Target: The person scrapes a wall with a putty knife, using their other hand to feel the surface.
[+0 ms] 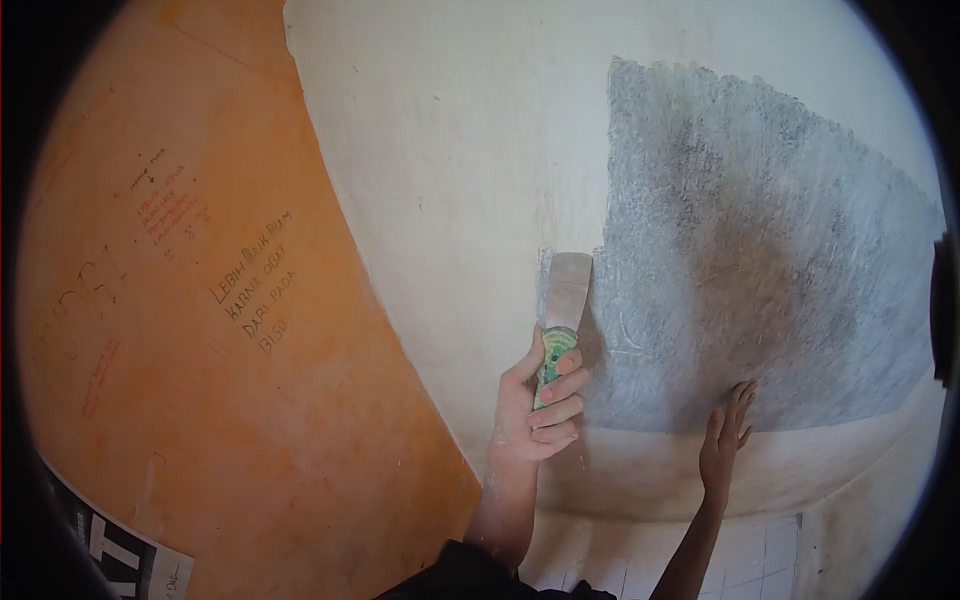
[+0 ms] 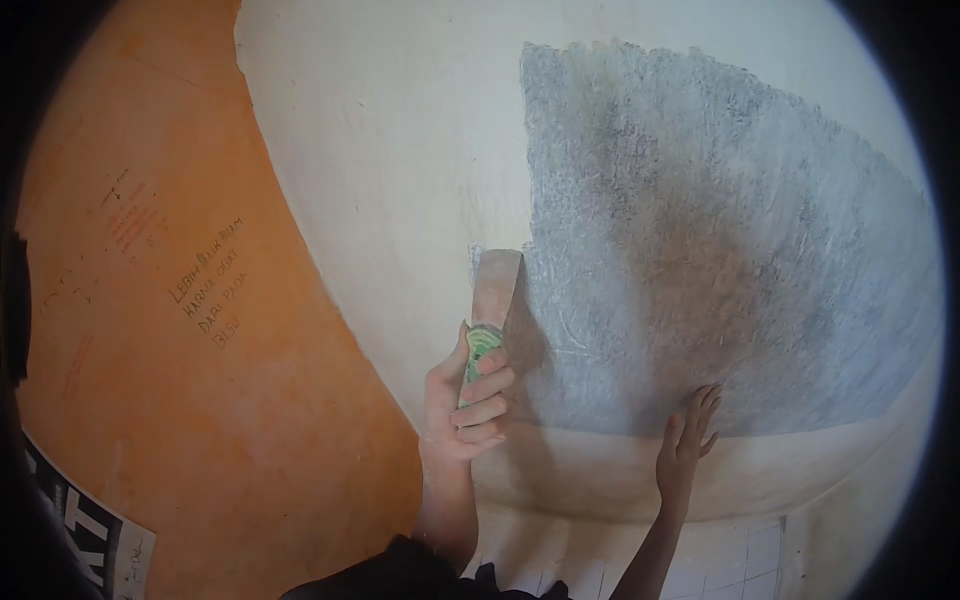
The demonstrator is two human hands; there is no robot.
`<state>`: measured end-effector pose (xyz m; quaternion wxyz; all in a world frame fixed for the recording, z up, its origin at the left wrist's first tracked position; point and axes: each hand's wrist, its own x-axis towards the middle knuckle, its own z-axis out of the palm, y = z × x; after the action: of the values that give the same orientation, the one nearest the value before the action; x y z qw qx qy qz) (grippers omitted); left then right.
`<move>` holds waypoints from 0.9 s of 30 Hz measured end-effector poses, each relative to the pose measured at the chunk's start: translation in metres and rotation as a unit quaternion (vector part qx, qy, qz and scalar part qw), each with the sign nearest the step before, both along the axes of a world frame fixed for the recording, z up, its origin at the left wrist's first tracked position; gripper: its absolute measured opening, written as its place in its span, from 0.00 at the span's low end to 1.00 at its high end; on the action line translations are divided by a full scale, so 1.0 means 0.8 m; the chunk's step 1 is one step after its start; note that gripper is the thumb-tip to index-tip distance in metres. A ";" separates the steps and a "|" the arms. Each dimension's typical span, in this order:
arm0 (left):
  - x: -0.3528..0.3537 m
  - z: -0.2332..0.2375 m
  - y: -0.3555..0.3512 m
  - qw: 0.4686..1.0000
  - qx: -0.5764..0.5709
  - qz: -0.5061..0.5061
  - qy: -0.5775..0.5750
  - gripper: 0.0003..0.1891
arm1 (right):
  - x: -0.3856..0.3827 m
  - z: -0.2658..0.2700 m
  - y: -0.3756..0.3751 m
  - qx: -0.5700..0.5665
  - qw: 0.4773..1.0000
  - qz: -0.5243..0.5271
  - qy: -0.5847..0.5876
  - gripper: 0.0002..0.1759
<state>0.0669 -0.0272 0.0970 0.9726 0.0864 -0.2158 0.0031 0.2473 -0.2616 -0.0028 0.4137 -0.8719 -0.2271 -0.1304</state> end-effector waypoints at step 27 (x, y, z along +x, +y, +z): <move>-0.005 -0.001 0.018 1.000 -0.003 -0.024 -0.004 0.28 | -0.002 -0.009 0.005 0.051 0.999 0.009 -0.002 0.35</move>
<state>0.0632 -0.0126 0.0963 0.9717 0.0784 -0.2219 -0.0195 0.2459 -0.2578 -0.0103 0.4585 -0.8473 -0.2285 -0.1398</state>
